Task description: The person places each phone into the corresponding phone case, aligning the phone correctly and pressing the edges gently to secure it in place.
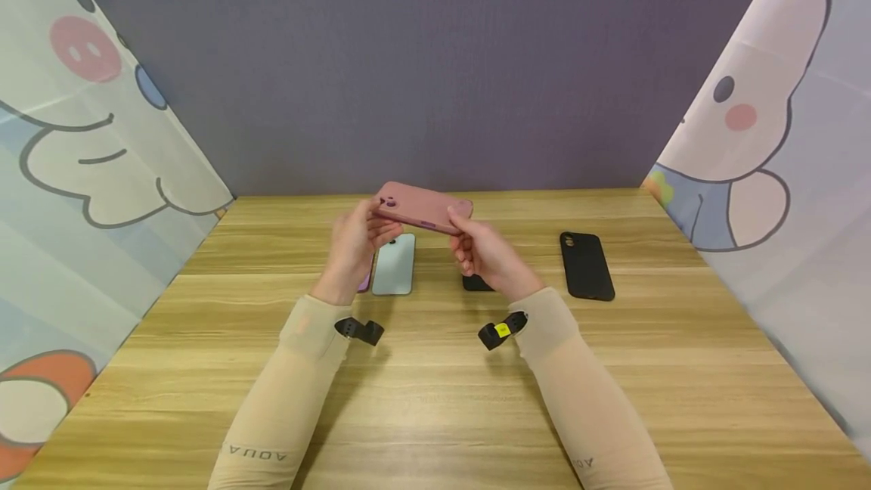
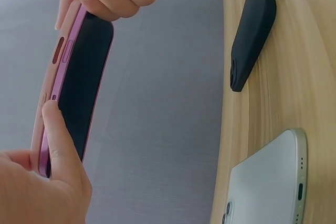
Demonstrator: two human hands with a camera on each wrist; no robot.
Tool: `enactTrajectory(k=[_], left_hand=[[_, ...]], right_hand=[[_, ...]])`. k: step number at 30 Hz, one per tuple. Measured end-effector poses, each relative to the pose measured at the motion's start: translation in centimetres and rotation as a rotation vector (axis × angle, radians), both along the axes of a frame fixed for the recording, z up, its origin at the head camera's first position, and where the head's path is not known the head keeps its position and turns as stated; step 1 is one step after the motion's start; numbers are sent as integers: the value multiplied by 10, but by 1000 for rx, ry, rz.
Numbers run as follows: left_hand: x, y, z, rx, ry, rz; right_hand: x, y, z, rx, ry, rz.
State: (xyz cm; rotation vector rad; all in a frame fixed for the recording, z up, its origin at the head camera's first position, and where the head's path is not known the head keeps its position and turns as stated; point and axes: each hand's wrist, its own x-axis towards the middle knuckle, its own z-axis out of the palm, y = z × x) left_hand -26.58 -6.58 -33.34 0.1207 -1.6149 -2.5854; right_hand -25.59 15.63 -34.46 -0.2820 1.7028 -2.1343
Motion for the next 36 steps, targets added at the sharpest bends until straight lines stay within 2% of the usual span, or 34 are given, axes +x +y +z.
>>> enactTrajectory(k=[8, 14, 20, 36], left_hand=[[1, 1, 1, -22, -2, -46], [2, 2, 1, -40, -13, -80], [3, 2, 1, -64, -26, -118], [3, 3, 1, -101, -22, -145]], right_hand=[[-1, 1, 1, 16, 1, -159], [-3, 2, 2, 26, -2, -212], [-4, 6, 2, 12, 19, -238], [-4, 9, 1, 20, 46, -241]])
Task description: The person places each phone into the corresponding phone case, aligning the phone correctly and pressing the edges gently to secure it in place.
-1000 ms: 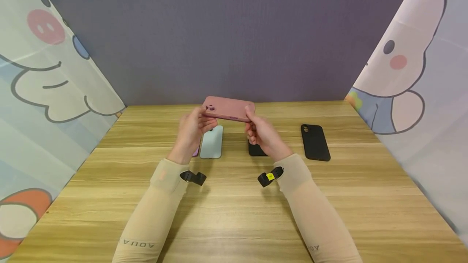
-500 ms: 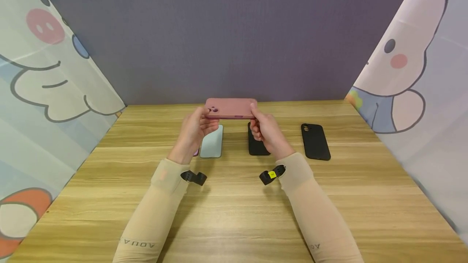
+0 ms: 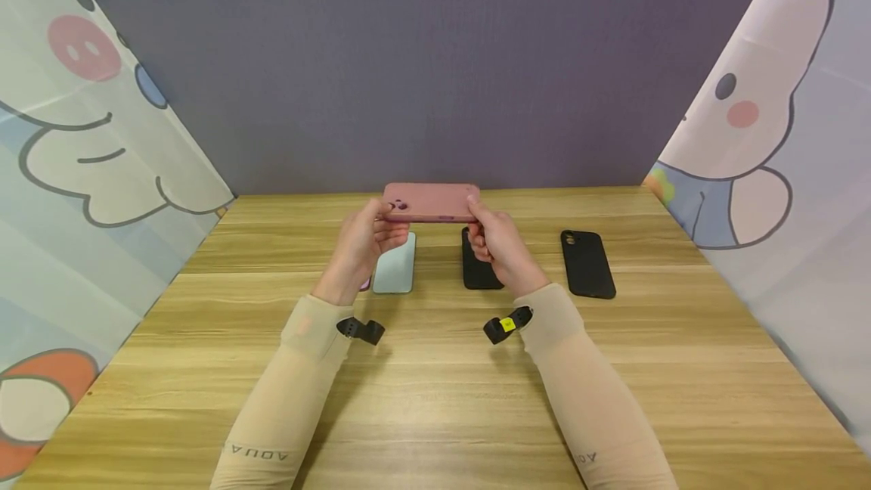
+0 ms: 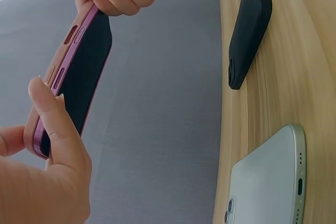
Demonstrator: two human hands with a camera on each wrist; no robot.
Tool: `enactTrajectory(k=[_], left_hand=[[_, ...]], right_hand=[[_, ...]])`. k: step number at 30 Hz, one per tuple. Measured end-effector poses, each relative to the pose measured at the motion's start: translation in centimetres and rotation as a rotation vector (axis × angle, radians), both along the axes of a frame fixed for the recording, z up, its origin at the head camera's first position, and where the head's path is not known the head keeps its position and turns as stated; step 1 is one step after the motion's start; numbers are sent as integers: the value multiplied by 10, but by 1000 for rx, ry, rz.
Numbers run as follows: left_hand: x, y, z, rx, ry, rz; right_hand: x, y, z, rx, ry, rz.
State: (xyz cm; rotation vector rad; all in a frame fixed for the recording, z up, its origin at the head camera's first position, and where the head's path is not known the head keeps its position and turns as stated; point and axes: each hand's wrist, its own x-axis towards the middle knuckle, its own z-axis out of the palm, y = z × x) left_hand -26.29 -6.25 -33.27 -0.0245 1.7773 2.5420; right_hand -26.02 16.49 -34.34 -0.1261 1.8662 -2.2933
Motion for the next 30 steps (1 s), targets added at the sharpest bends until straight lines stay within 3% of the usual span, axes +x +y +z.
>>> enactTrajectory(k=[7, 22, 30], left_hand=[[1, 0, 0, -73, -11, -38], [1, -2, 2, -55, 8, 1], [1, -9, 4, -199, 2, -83]], right_hand=[[0, 1, 2, -22, 1, -23], [-1, 3, 1, 32, -13, 40], [-3, 3, 1, 6, -27, 5]])
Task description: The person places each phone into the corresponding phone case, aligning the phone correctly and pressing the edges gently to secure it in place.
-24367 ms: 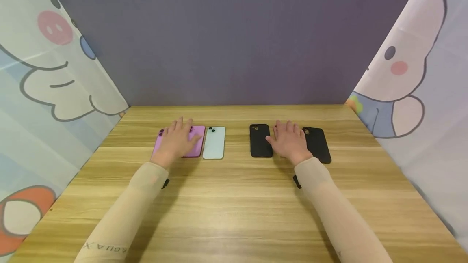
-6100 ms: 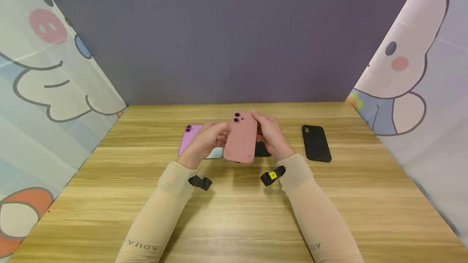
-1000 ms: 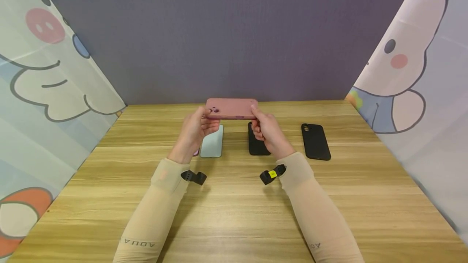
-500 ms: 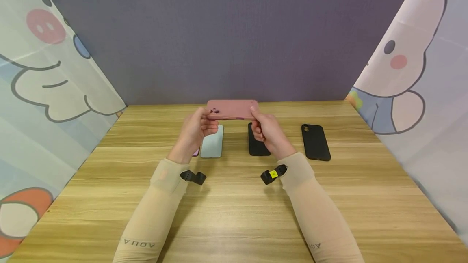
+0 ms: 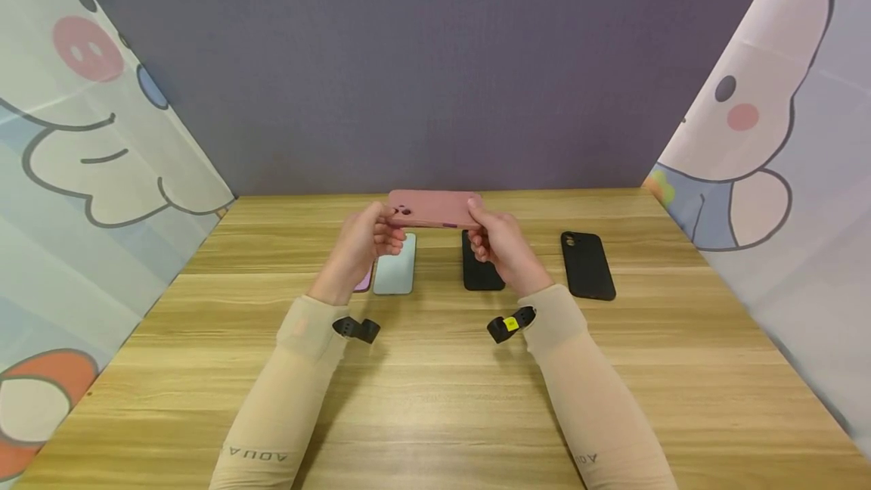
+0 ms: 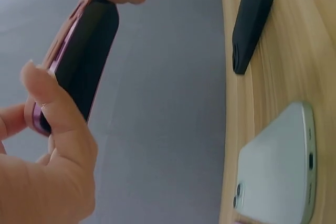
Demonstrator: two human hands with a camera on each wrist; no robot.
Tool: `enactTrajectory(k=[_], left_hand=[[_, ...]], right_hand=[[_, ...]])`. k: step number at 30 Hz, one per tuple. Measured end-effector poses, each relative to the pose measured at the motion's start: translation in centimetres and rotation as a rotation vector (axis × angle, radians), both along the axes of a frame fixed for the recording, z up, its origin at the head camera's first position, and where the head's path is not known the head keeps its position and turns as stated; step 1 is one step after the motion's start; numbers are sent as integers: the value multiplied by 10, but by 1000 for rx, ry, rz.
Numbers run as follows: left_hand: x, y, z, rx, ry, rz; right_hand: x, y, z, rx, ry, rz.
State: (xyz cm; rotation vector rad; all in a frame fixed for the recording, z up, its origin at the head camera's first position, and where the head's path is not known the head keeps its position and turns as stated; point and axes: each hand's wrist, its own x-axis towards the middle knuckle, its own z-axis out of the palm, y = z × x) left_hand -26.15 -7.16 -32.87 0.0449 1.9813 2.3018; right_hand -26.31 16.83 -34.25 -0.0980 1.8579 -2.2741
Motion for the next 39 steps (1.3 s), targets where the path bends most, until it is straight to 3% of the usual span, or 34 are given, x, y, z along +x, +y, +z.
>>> enactTrajectory(k=[7, 13, 23, 30, 39], left_hand=[[-1, -8, 1, -108, 36, -91], [2, -12, 2, -177, 25, -133], [0, -9, -1, -75, 94, -151], [-1, -8, -1, -15, 83, -188], [-1, -8, -2, 45, 122, -226]], right_hand=[[2, 0, 2, 27, 18, 12], [2, 1, 2, -7, 39, -5], [2, 1, 1, -29, 45, 21], [3, 3, 4, -50, 45, 29], [3, 4, 6, -69, 42, 30]])
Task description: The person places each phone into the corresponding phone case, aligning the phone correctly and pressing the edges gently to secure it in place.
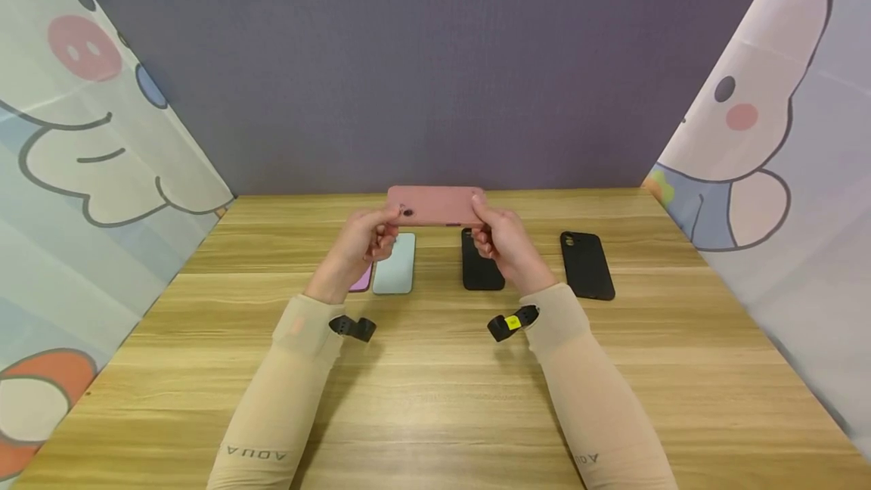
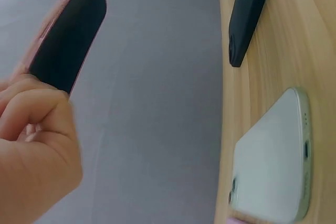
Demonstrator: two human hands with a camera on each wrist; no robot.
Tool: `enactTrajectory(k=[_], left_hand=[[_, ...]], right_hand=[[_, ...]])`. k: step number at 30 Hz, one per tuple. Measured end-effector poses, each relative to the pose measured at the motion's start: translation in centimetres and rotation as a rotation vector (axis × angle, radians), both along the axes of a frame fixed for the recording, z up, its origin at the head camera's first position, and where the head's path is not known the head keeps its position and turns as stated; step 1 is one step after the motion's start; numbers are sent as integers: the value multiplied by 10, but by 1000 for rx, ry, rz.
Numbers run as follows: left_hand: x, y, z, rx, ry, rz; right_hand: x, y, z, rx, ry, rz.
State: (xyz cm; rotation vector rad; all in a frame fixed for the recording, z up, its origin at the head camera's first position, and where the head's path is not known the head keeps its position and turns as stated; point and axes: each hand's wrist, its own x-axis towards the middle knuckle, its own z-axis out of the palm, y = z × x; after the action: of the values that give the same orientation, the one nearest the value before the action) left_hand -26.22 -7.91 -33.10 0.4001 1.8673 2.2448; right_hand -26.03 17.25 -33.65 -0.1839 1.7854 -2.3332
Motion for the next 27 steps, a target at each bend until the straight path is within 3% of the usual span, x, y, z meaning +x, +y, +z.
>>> enactTrajectory(k=[5, 12, 16, 27], left_hand=[[1, 0, 1, 27, 17, -3], [-1, -3, 1, -13, -7, -34], [-1, -5, 2, -42, -25, -21], [-1, -4, 2, 23, -20, 44]], right_hand=[[0, -1, -1, -15, -8, 27], [2, -1, 1, -18, 9, 25], [3, -2, 2, -16, 14, 35], [0, -1, 0, -73, 0, 74]])
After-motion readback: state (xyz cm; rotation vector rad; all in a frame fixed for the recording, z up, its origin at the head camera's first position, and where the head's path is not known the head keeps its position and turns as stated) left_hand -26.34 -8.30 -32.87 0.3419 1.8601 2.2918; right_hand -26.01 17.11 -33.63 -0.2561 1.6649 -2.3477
